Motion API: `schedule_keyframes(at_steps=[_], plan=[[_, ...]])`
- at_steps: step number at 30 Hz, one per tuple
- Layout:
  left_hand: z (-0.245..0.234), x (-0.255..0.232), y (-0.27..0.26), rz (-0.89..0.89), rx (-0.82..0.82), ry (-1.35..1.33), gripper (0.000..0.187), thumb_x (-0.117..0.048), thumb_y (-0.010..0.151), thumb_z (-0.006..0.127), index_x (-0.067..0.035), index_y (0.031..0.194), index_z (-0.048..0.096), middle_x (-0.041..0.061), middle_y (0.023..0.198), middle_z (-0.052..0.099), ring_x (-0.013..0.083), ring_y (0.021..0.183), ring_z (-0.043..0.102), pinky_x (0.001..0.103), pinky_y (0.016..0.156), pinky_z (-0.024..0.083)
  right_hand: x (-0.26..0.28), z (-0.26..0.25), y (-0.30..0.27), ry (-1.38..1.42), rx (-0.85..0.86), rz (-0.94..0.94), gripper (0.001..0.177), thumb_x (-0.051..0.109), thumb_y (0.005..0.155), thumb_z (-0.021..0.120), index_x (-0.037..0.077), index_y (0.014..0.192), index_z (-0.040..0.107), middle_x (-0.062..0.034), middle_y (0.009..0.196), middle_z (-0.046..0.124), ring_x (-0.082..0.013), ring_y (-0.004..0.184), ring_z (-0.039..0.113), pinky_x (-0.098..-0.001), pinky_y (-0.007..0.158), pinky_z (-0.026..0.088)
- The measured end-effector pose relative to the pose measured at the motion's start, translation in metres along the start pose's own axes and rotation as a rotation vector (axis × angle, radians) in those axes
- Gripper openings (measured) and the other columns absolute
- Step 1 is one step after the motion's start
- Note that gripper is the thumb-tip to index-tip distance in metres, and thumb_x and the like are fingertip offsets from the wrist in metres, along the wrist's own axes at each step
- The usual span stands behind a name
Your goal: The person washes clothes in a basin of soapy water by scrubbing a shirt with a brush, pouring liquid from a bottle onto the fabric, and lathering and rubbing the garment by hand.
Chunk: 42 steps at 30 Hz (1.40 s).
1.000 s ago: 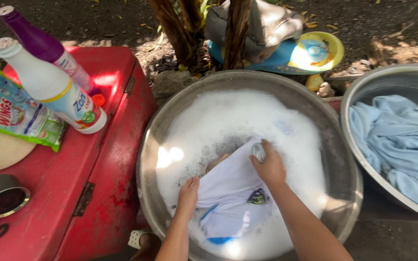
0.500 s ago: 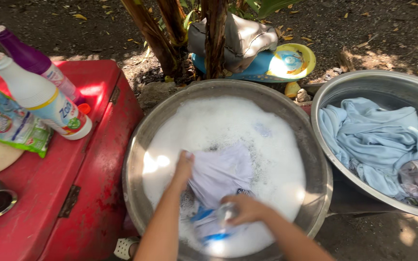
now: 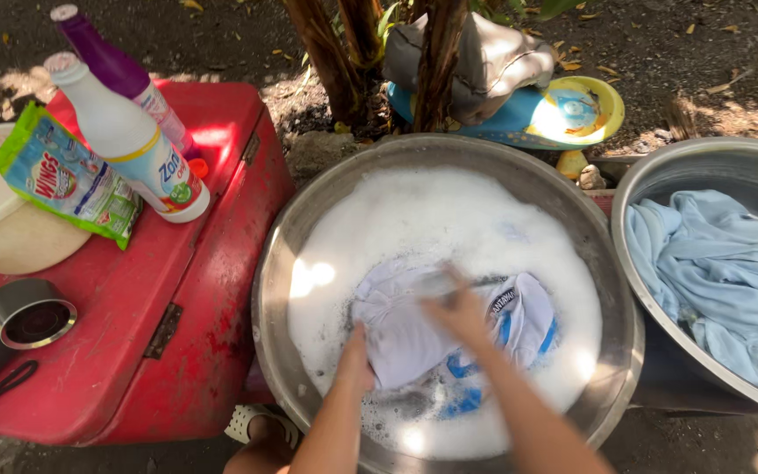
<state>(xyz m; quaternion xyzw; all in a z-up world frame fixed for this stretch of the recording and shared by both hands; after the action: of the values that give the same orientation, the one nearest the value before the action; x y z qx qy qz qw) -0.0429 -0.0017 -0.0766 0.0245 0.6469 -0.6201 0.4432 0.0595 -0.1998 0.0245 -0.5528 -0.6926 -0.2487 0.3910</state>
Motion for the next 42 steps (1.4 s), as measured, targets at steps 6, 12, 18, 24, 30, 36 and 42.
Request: schedule_keyframes(at_steps=[6,12,18,24,30,36,42], plan=[[-0.024,-0.005,-0.008,0.140,-0.094,-0.392,0.060,-0.049,0.105,0.041,-0.008,0.148,0.046,0.017,0.154,0.045,0.0330,0.139,0.044,0.054,0.112,0.036,-0.025,0.093,-0.017,-0.401,-0.084,-0.594,0.076,0.036,0.080,0.080,0.022,0.148,0.050,-0.0140,0.117,0.072,-0.0359,0.104,0.068,-0.0475,0.088,0.053],[-0.046,-0.020,-0.009,0.305,-0.072,-0.381,0.061,-0.040,0.104,0.043,-0.005,0.154,0.041,0.021,0.158,0.045,0.0369,0.144,0.045,0.050,0.117,0.038,0.043,0.016,-0.003,-0.024,0.124,0.285,0.064,0.034,0.091,0.070,0.029,0.151,0.046,-0.0099,0.138,0.066,-0.0292,0.106,0.075,-0.0426,0.093,0.059],[-0.035,-0.032,-0.038,0.234,-0.126,-0.277,0.062,-0.041,0.105,0.041,-0.010,0.159,0.034,0.016,0.161,0.037,0.0338,0.148,0.036,0.055,0.120,0.031,0.007,0.094,-0.033,-0.370,0.229,-0.264,0.068,0.025,0.089,0.071,0.028,0.154,0.049,-0.0120,0.156,0.049,-0.0354,0.137,0.043,-0.0491,0.110,0.035],[-0.038,-0.103,-0.105,0.215,-0.003,-0.243,0.063,-0.046,0.107,0.038,-0.012,0.160,0.031,0.018,0.159,0.042,0.0366,0.144,0.044,0.054,0.112,0.039,-0.051,-0.007,0.038,-0.381,0.088,0.109,0.057,0.027,0.096,0.064,0.010,0.147,0.046,-0.0144,0.137,0.063,-0.0311,0.130,0.059,-0.0492,0.120,0.033],[-0.001,-0.141,-0.170,0.366,0.275,-0.078,0.054,-0.038,0.105,0.031,-0.019,0.154,0.019,0.009,0.154,0.043,0.0269,0.134,0.054,0.055,0.106,0.050,-0.067,-0.018,-0.013,0.225,0.538,-0.400,0.047,0.019,0.082,0.081,-0.003,0.123,0.073,-0.0213,0.146,0.049,-0.0372,0.118,0.059,-0.0436,0.093,0.049],[0.000,-0.152,-0.191,0.355,0.156,0.089,0.046,-0.040,0.107,0.034,-0.026,0.150,0.025,0.005,0.146,0.045,0.0246,0.130,0.052,0.052,0.102,0.048,-0.079,-0.059,-0.007,0.006,0.584,0.113,0.062,0.025,0.068,0.084,-0.002,0.124,0.076,-0.0265,0.113,0.079,-0.0364,0.099,0.074,-0.0395,0.086,0.060],[-0.011,-0.151,-0.143,0.484,0.363,-0.416,0.062,-0.044,0.103,0.045,-0.008,0.152,0.035,0.018,0.147,0.052,0.0351,0.133,0.055,0.054,0.110,0.047,-0.068,-0.174,0.022,0.955,0.384,0.039,0.074,0.016,0.070,0.079,-0.002,0.138,0.054,-0.0228,0.120,0.065,-0.0310,0.099,0.072,-0.0463,0.084,0.062]])
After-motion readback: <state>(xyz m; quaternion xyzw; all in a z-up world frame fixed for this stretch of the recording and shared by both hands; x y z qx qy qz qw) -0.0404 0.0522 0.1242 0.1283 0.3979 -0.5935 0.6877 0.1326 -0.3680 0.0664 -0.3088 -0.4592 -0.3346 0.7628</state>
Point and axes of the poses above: each hand's wrist, its own y-axis towards the middle knuckle, its own z-axis out of the palm, x = y × z, the point moved 1 cm from there along y, towards the middle knuckle
